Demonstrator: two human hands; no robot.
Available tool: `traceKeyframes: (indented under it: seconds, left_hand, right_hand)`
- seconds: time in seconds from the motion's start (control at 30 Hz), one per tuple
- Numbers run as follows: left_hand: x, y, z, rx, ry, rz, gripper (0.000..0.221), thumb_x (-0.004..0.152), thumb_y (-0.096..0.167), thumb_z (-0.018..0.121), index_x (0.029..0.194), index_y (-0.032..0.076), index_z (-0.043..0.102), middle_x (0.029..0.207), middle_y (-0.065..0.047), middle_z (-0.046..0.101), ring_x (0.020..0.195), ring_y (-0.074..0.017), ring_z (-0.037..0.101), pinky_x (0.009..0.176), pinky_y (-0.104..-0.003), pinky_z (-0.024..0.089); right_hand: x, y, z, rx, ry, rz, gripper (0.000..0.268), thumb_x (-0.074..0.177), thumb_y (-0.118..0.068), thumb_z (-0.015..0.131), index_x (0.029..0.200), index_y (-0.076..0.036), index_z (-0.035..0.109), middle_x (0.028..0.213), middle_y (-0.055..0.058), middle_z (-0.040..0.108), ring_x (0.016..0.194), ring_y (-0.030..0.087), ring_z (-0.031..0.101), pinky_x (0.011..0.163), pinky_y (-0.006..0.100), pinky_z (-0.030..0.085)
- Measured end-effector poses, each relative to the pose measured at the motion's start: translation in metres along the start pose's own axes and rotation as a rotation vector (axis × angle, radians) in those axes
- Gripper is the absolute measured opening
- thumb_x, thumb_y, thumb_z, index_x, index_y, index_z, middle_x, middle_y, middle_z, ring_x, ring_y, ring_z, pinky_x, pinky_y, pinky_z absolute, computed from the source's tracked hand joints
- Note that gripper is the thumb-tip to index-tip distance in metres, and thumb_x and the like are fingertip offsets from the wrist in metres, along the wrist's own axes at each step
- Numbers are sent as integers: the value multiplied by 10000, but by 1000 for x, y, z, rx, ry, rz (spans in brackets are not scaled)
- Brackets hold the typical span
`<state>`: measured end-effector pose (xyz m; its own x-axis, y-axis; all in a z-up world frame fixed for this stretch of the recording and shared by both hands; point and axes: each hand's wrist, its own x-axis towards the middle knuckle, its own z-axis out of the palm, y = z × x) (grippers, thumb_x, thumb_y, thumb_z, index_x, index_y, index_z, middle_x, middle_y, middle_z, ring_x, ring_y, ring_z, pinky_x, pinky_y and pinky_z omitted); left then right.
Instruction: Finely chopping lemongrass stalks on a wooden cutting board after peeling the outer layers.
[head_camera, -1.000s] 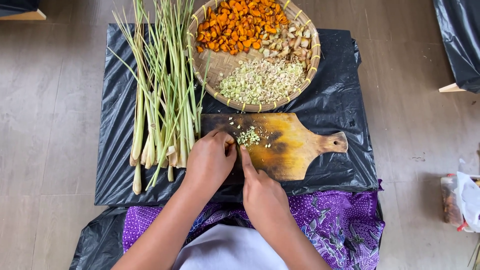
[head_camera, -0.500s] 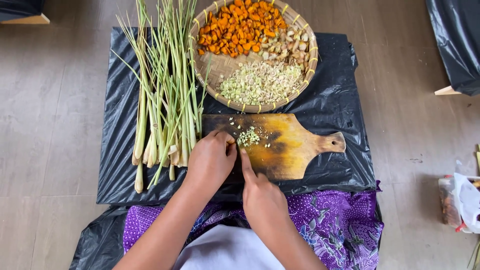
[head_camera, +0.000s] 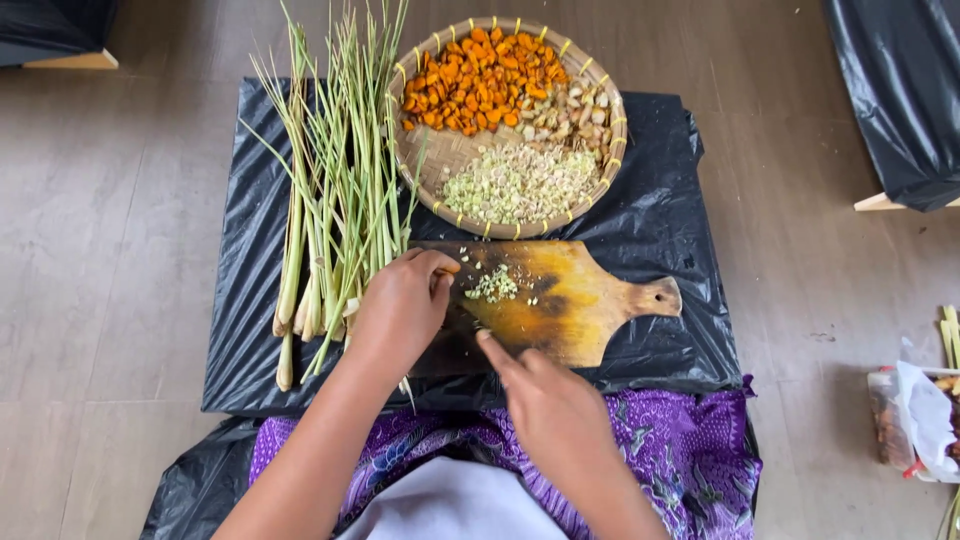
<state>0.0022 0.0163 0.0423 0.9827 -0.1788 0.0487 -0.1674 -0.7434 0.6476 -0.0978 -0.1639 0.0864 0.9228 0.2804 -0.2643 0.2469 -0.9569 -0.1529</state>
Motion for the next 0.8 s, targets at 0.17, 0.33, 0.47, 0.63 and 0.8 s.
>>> traceKeyframes:
  seconds: [0.17,0.33,0.47,0.63,0.8]
  left_hand:
    - [6,5,-27,-61,23,43,159,961,80,633,1078,71,740,991,-75,720,586,-230,662,581,-390,538]
    - [12,-1,-24,-47,15,90,175,965,102,626,1097,59,733,1009,-85,730,630,-234,676,663,-403,560]
    - [14,-2,-5,179,-86,113,368,1009,178,556,1343,42,626,1304,-149,655,1261,-340,564,1048,-468,454]
    - [-1,45,-23,438,-348,73,501,1055,255,456,1485,7,520,1550,-246,482,1486,-360,386,1219,-527,285]
    - [-15,10,14,201,-282,329,482,1027,97,478,1482,-55,520,1525,-248,518,1451,-417,423,1190,-535,309]
  right_hand:
    - [35,-12,33,128,197,-157,580,937,-74,580,1504,-192,546,986,77,579,880,298,545,633,457,523]
    - [46,-10,23,327,281,-155,418,969,-206,627,1367,-81,635,1248,131,607,1129,313,575,885,475,550]
    - [50,29,32,276,393,43,550,999,-141,502,1543,-92,441,1461,202,534,1329,352,495,1114,483,430]
    - [65,35,34,204,310,158,693,1093,-383,402,1641,3,223,1638,288,297,1522,451,245,1218,563,207]
    - [74,22,27,294,196,-46,634,1104,-331,323,1667,-72,186,1694,173,258,1557,356,184,1253,471,97]
